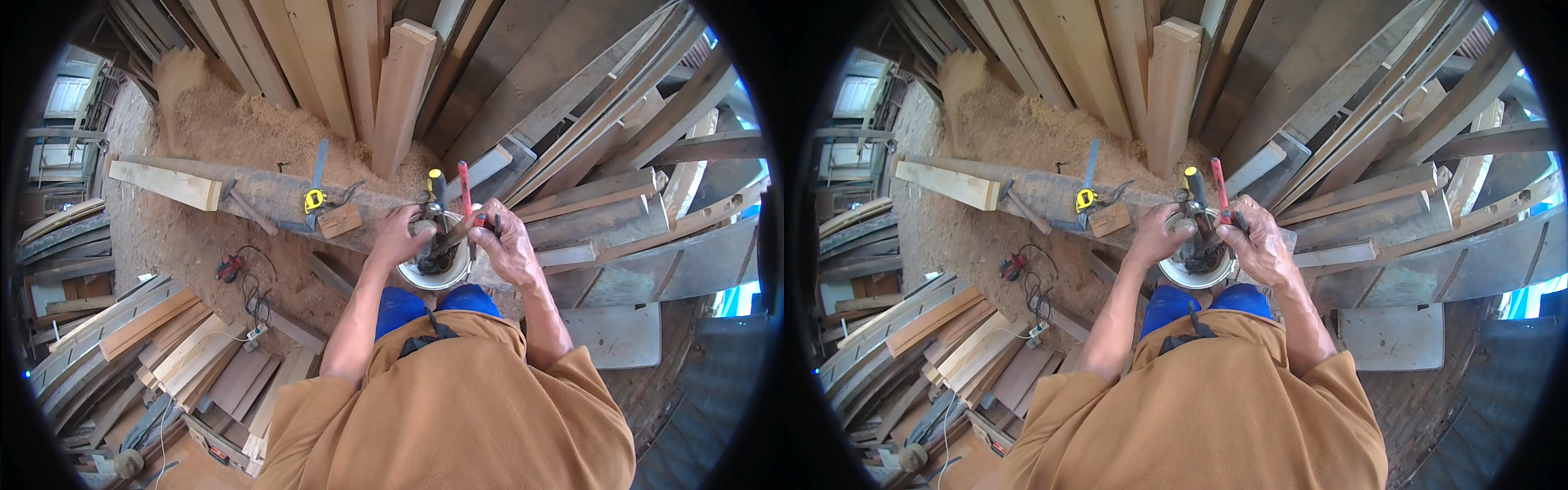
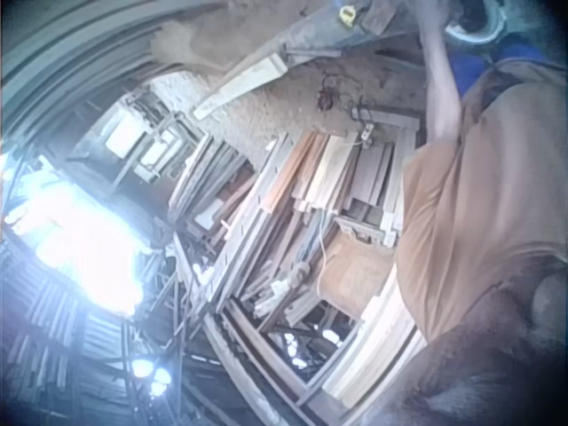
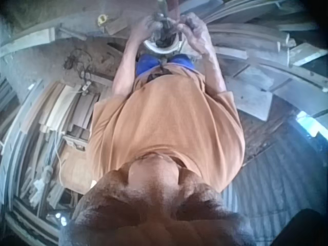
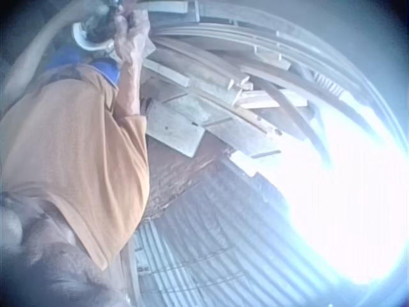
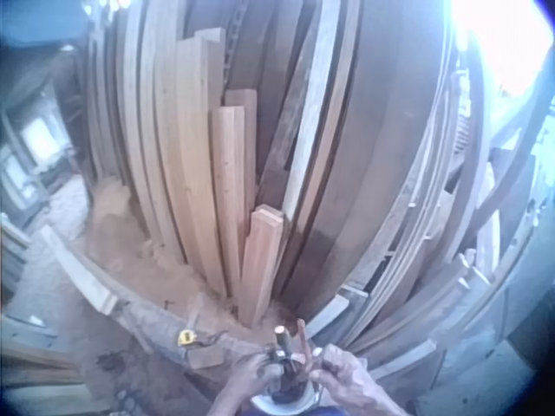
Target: The person works on an electric planer with a screwdriver, organizes various hand tools in a container, and then picks up wooden blocks and carries them across the workshop.
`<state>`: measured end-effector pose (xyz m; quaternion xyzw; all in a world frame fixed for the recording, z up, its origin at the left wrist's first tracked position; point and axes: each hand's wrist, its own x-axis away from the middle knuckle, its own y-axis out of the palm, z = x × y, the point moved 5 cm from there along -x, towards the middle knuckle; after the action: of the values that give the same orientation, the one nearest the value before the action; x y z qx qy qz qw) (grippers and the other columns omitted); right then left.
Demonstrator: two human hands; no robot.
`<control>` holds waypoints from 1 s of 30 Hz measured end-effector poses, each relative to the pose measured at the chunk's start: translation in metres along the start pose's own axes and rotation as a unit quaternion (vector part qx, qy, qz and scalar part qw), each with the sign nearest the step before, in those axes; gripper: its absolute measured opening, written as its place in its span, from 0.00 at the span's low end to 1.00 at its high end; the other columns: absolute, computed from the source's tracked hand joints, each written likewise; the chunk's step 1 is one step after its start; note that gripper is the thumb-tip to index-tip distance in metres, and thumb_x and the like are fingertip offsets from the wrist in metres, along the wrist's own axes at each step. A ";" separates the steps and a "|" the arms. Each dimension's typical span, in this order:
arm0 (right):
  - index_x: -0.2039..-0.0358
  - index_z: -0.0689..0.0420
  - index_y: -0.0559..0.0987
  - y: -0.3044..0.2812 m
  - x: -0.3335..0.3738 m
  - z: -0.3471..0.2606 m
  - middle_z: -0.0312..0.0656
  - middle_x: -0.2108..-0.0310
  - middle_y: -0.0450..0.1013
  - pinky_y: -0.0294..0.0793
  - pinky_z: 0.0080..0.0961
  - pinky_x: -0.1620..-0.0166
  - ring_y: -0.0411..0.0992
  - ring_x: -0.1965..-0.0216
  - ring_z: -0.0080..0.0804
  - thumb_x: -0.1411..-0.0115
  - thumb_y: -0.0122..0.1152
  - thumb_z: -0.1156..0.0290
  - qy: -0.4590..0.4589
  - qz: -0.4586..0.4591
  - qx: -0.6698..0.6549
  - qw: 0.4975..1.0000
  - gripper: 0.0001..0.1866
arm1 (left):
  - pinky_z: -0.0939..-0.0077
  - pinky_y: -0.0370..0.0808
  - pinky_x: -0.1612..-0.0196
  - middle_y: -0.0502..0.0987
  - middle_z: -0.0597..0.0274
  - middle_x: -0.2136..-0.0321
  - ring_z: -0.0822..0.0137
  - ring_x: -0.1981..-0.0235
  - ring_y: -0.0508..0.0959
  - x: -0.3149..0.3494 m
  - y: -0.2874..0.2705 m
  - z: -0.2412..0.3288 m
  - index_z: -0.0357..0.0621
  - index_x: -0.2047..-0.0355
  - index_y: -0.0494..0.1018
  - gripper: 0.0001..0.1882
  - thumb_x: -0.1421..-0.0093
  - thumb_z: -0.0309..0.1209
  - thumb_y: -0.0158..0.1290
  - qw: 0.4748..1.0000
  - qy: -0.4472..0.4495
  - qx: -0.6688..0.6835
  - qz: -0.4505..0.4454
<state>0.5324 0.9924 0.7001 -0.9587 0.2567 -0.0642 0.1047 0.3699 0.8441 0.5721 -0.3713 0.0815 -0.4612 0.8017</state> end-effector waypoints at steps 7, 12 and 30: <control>0.63 0.59 0.79 0.007 -0.003 -0.001 0.41 0.68 0.70 0.69 0.34 0.55 0.69 0.62 0.38 0.38 0.64 0.72 -0.033 -0.018 -0.034 0.999 0.05 | 0.56 0.65 0.35 0.77 0.44 0.47 0.45 0.40 0.71 -0.016 0.011 0.013 0.37 0.47 0.74 0.29 0.48 0.36 0.63 0.996 0.012 0.026 -0.079; 0.64 0.61 0.78 0.009 -0.004 0.002 0.38 0.67 0.70 0.70 0.27 0.57 0.70 0.64 0.28 0.34 0.63 0.58 -0.049 -0.014 -0.024 0.998 0.16 | 0.57 0.61 0.33 0.78 0.46 0.47 0.46 0.41 0.72 -0.016 0.001 0.011 0.38 0.41 0.70 0.31 0.45 0.36 0.59 0.996 0.052 -0.025 -0.063; 0.47 0.61 0.69 0.013 -0.001 -0.013 0.46 0.65 0.77 0.76 0.33 0.55 0.76 0.61 0.35 0.38 0.66 0.66 0.090 0.036 0.019 0.995 0.24 | 0.75 0.74 0.65 0.77 0.59 0.58 0.72 0.70 0.74 0.025 0.006 0.085 0.42 0.31 0.60 0.34 0.24 0.54 0.29 0.930 0.058 0.332 -0.146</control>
<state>0.5230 0.9791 0.7100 -0.9370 0.2985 -0.1509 0.1012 0.4279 0.8702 0.6340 -0.0638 -0.0850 -0.5947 0.7969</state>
